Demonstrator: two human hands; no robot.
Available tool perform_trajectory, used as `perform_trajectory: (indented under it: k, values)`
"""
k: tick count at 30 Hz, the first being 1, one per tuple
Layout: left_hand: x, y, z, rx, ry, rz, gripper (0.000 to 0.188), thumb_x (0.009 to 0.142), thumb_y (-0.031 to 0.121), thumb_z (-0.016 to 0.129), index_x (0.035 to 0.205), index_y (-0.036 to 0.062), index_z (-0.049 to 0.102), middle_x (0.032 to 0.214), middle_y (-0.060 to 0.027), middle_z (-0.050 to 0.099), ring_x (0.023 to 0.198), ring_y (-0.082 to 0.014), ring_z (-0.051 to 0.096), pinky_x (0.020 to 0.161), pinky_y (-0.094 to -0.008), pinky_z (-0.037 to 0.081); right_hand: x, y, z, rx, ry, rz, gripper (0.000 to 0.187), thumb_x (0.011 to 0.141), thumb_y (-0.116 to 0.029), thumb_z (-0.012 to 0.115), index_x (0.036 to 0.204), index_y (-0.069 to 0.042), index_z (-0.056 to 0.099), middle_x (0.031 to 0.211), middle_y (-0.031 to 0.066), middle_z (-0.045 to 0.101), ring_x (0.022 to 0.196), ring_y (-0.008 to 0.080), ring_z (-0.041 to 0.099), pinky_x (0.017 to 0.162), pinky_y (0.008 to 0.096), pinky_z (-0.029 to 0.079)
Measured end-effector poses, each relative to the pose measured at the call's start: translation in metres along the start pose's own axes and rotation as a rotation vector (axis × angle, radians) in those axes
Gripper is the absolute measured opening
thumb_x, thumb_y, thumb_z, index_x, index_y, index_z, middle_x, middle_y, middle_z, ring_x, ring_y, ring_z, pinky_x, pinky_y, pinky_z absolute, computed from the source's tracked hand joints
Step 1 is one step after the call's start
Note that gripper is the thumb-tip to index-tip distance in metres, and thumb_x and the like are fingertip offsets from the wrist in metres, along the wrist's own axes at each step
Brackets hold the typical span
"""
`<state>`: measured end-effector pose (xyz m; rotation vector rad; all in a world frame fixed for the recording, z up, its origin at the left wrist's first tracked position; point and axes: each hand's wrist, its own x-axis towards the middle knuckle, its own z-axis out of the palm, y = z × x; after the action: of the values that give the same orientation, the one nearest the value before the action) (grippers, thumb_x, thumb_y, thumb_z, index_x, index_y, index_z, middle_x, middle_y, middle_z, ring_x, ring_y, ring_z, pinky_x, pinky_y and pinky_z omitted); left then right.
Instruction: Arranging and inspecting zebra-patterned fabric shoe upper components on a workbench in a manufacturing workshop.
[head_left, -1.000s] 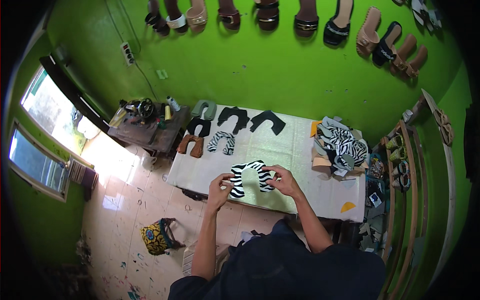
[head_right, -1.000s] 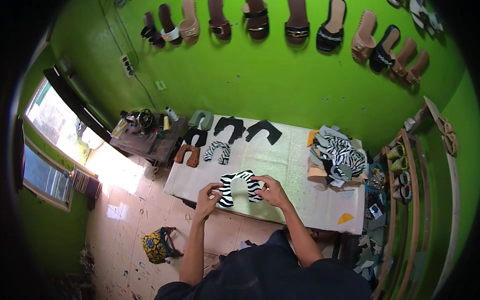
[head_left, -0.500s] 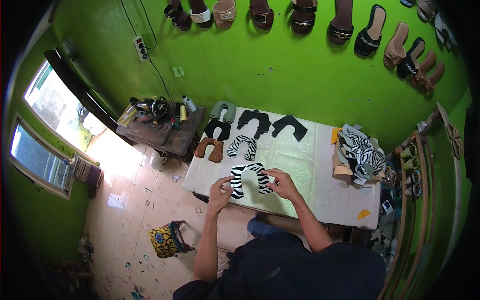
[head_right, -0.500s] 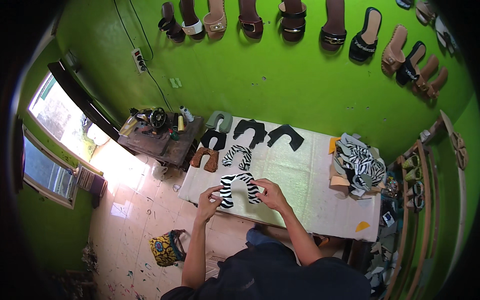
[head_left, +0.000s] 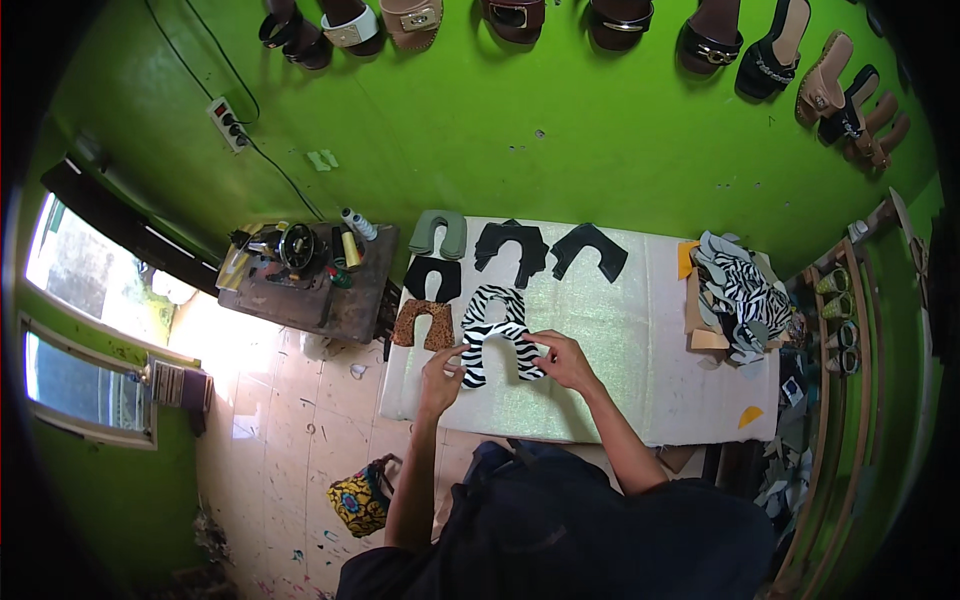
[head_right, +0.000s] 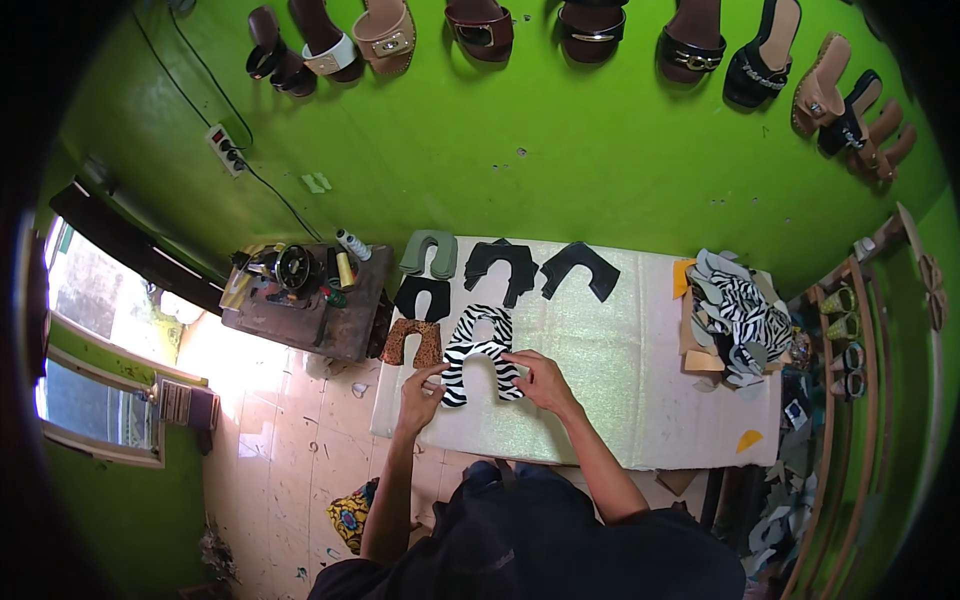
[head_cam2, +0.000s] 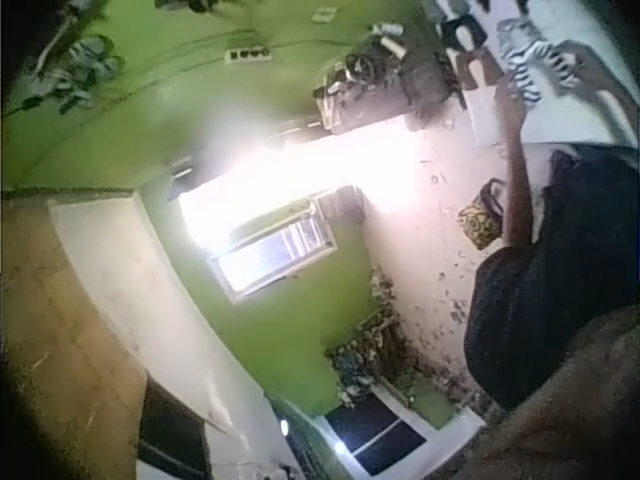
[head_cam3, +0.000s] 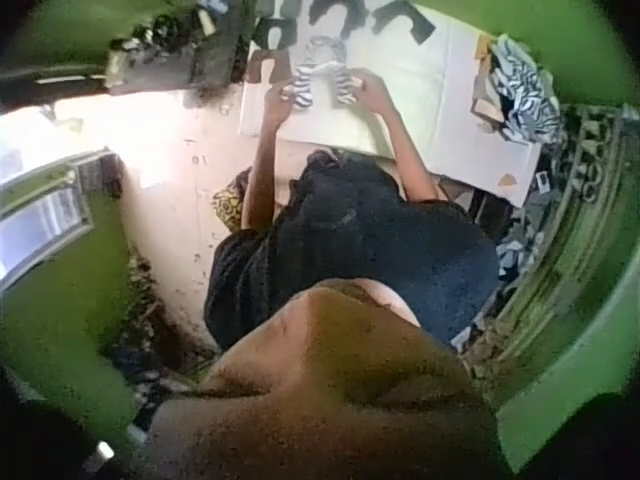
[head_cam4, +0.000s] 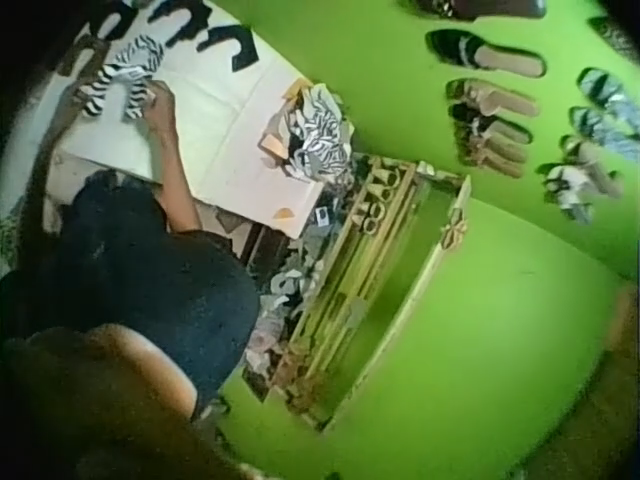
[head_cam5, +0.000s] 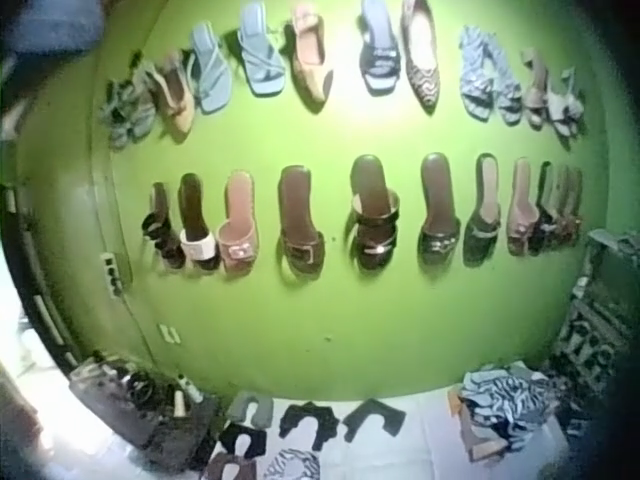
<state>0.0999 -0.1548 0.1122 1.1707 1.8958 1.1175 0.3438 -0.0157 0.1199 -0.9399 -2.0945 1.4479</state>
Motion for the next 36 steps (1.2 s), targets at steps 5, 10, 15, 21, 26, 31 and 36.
perform_trajectory:
  k: [5,10,15,21,26,31,36]
  values:
    - [0.04,-0.019,-0.003,-0.074,-0.057,0.03,0.042,0.08,-0.006,0.066,0.118,0.0107,0.069,0.111,-0.0087,0.068,0.079,-0.0151,0.065,0.074,-0.0287,0.052,0.023,0.006,0.01,0.042,0.112,0.015,0.047,0.078,0.005,0.068,0.122,-0.011,0.068,0.107,0.0088,0.063,0.066,0.0122,0.055,0.065,0.0252,0.048]
    - [0.088,-0.045,-0.011,-0.181,-0.142,0.013,0.034,0.084,-0.009,0.065,0.115,0.0026,0.068,0.095,-0.003,0.064,0.075,-0.0056,0.059,0.069,-0.0201,0.047,0.05,0.001,0.023,-0.013,0.187,0.146,0.039,0.079,0.004,0.069,0.116,-0.007,0.069,0.106,0.0102,0.06,0.075,0.0178,0.062,0.072,0.0291,0.052]
    - [0.132,-0.047,-0.015,-0.12,-0.215,0.013,0.035,0.08,-0.007,0.066,0.113,0.0044,0.07,0.09,-0.0051,0.067,0.073,-0.0072,0.062,0.066,-0.0222,0.048,0.071,0.009,0.041,-0.038,0.278,0.174,0.042,0.078,0.006,0.068,0.118,-0.005,0.067,0.11,0.0111,0.06,0.082,0.0204,0.064,0.076,0.0305,0.054]
    - [0.163,-0.067,-0.018,-0.014,-0.313,0.075,0.041,0.076,-0.006,0.067,0.115,0.0064,0.069,0.102,-0.0124,0.068,0.082,-0.0171,0.068,0.073,-0.0292,0.054,0.091,0.025,0.06,-0.087,0.343,0.234,0.048,0.072,0.007,0.072,0.118,-0.007,0.068,0.112,0.0125,0.061,0.091,0.0234,0.066,0.079,0.0301,0.057]
    - [0.18,-0.083,-0.011,0.024,-0.398,0.05,0.046,0.076,-0.009,0.068,0.117,0.0116,0.069,0.106,-0.0149,0.065,0.086,-0.021,0.066,0.079,-0.0313,0.054,0.102,0.044,0.07,-0.116,0.365,0.317,0.049,0.072,0.008,0.072,0.119,-0.006,0.068,0.112,0.0136,0.062,0.092,0.0246,0.066,0.079,0.0312,0.057]
    - [0.19,-0.096,0.001,0.037,-0.405,0.067,0.046,0.077,-0.012,0.067,0.117,0.0112,0.069,0.099,-0.0145,0.064,0.086,-0.0214,0.065,0.079,-0.0309,0.054,0.11,0.07,0.075,-0.123,0.404,0.307,0.047,0.074,0.009,0.071,0.119,-0.006,0.068,0.113,0.0144,0.062,0.091,0.0262,0.067,0.08,0.0324,0.056]
    - [0.197,-0.117,0.01,0.071,-0.383,0.044,0.043,0.077,-0.01,0.068,0.115,0.0092,0.069,0.098,-0.0134,0.064,0.084,-0.0212,0.064,0.078,-0.0316,0.054,0.117,0.083,0.081,-0.176,0.396,0.308,0.047,0.074,0.008,0.072,0.119,-0.005,0.067,0.113,0.0146,0.062,0.091,0.0269,0.067,0.08,0.0333,0.056]
